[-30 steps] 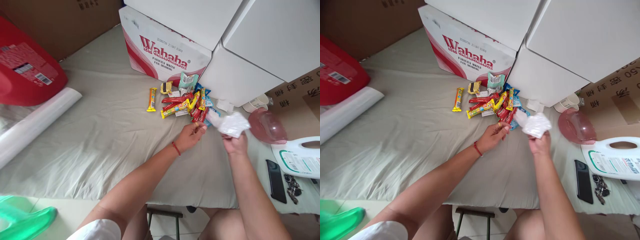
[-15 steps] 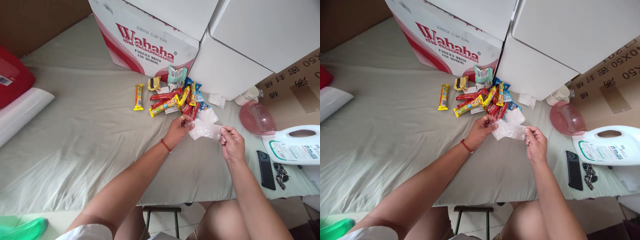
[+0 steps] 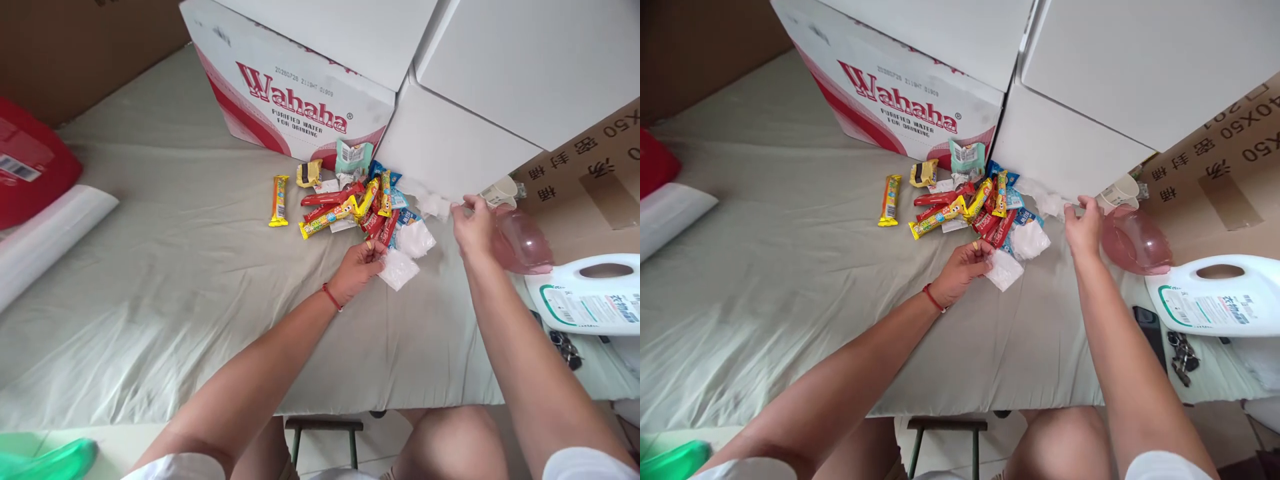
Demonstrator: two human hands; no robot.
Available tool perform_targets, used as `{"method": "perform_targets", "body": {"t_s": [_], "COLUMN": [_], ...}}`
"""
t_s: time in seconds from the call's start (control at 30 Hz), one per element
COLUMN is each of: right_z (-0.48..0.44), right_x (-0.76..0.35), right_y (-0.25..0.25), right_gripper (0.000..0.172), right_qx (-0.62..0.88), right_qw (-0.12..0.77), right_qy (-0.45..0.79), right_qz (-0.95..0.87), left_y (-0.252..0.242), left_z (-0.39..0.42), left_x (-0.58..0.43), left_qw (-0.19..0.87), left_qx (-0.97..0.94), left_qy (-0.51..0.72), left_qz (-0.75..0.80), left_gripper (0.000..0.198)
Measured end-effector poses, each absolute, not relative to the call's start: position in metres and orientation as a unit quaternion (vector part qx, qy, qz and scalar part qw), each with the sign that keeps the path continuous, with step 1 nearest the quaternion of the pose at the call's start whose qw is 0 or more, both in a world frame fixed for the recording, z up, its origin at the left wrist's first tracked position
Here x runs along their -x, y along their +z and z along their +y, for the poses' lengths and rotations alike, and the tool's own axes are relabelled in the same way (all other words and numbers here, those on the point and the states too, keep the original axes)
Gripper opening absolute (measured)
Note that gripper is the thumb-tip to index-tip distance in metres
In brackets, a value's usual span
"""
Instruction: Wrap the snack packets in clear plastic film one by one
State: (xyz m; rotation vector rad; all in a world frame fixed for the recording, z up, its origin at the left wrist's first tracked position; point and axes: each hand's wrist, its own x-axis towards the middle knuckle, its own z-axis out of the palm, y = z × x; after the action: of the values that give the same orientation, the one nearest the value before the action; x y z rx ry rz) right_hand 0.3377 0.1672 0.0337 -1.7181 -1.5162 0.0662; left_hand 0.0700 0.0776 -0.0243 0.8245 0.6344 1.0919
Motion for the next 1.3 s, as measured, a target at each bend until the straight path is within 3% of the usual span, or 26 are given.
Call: {"method": "perform_targets", "body": {"t_s": [0.13, 0.2, 0.27, 0.4, 0.5, 0.6, 0.67, 0.77, 0.83, 1.13, 1.3], "right_z": [0.110, 0.101, 0.111, 0.162, 0.176, 0.137, 0.088, 0.013, -0.020, -0.019, -0.027], "right_x": [-0.319, -0.315, -0.318, -0.330, -0.327, -0.309, -0.293, -0.271, -0.260, -0.245, -0.242], "right_y": [0.012, 0.003, 0.000, 0.016, 0.037, 0.051, 0.050, 0.032, 0.016, 0.013, 0.003], "right_gripper": [0.068, 0.069, 0.060, 0.059, 0.066, 0.053, 0.043, 0.044, 0.042, 0.035, 0.028], "right_qx": [0.644, 0.646, 0.682, 0.728, 0.734, 0.704, 0.667, 0.618, 0.591, 0.539, 0.583], "right_qw": [0.243, 0.163, 0.145, 0.223, 0.219, 0.281, 0.372, 0.469, 0.505, 0.493, 0.498], "right_qy": [0.049, 0.085, 0.069, -0.028, 0.008, 0.066, 0.164, 0.421, 0.496, 0.593, 0.507], "right_qz": [-0.724, -0.741, -0.713, -0.647, -0.642, -0.649, -0.625, -0.471, -0.386, -0.339, -0.394], "left_y": [-0.023, -0.024, -0.024, -0.026, -0.025, -0.024, -0.023, -0.023, -0.024, -0.024, -0.022], "left_z": [0.079, 0.079, 0.078, 0.079, 0.079, 0.079, 0.077, 0.074, 0.071, 0.068, 0.061], "left_x": [-0.070, -0.070, -0.070, -0.069, -0.070, -0.071, -0.071, -0.068, -0.066, -0.066, -0.075], "left_qw": [0.747, 0.748, 0.746, 0.741, 0.729, 0.734, 0.744, 0.765, 0.774, 0.770, 0.662], "left_qx": [-0.342, -0.332, -0.333, -0.337, -0.328, -0.328, -0.345, -0.389, -0.419, -0.449, -0.492], "left_qy": [0.504, 0.510, 0.513, 0.523, 0.534, 0.522, 0.497, 0.440, 0.399, 0.386, 0.472], "left_qz": [0.268, 0.266, 0.263, 0.255, 0.273, 0.287, 0.282, 0.265, 0.255, 0.238, 0.313], "left_gripper": [0.026, 0.028, 0.029, 0.036, 0.045, 0.049, 0.047, 0.048, 0.050, 0.041, 0.057]}}
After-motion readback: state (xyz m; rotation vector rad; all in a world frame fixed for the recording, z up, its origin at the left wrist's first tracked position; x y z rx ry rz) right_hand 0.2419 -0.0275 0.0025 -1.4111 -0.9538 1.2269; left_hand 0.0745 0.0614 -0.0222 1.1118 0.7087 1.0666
